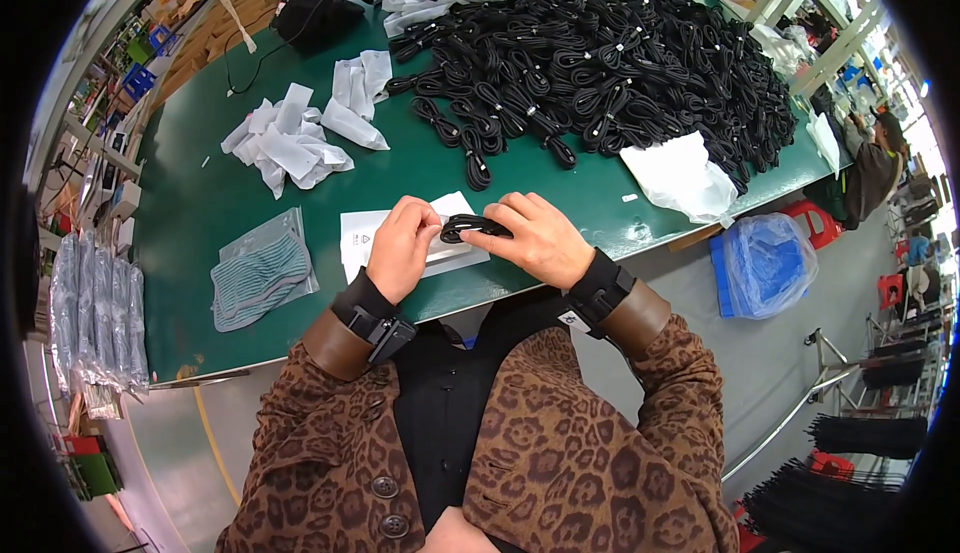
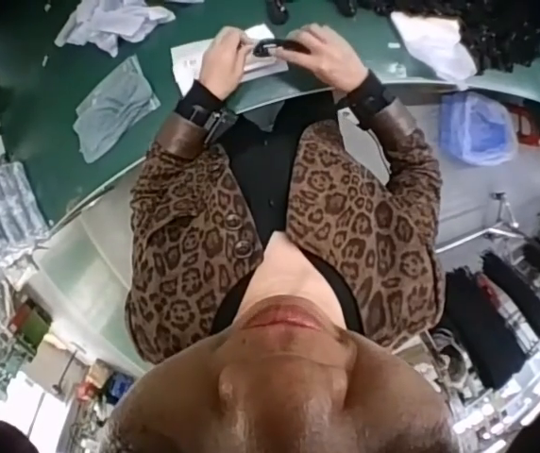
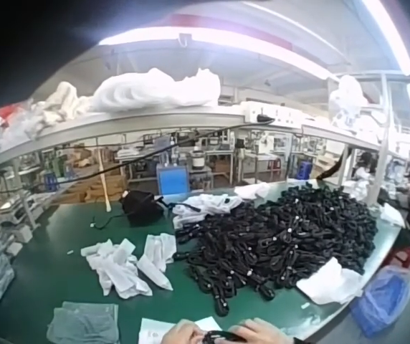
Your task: The person packages black cables by hand, picking up a cable and a white plastic bag, sliding the cable into the bag, and then placing the packaged item onto a growing pile.
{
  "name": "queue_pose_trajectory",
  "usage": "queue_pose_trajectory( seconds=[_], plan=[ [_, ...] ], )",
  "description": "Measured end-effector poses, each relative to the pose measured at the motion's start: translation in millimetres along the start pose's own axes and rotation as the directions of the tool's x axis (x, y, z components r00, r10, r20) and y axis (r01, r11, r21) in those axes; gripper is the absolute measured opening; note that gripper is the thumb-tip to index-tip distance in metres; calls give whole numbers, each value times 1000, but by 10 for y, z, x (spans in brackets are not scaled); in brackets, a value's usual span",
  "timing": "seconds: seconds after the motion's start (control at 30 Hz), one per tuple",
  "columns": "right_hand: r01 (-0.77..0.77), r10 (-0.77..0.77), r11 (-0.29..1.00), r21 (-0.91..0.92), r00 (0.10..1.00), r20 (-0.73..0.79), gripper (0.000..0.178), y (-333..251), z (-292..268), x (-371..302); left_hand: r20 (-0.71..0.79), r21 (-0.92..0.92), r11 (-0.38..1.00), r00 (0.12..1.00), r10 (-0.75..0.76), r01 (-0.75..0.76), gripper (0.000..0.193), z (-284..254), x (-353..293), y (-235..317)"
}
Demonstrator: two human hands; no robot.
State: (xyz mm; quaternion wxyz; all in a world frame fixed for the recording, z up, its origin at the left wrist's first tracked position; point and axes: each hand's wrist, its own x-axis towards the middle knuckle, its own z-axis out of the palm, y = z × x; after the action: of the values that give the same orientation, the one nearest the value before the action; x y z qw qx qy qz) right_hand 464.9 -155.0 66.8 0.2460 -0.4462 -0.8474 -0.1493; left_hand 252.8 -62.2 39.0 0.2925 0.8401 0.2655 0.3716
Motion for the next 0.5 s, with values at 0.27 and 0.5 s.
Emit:
queue_pose_trajectory(
  seconds=[0.27,0.5],
  plan=[
    [28,-28,999,15,1000,-4,49,-11,-52,7,39,-88,993,997,-73,76,11,-42,-21,-11],
    [-332,305,854,401,943,130,30,-27,115,-56,46,-47,991,991,125,-123,13,-59,12,2]
  ],
)
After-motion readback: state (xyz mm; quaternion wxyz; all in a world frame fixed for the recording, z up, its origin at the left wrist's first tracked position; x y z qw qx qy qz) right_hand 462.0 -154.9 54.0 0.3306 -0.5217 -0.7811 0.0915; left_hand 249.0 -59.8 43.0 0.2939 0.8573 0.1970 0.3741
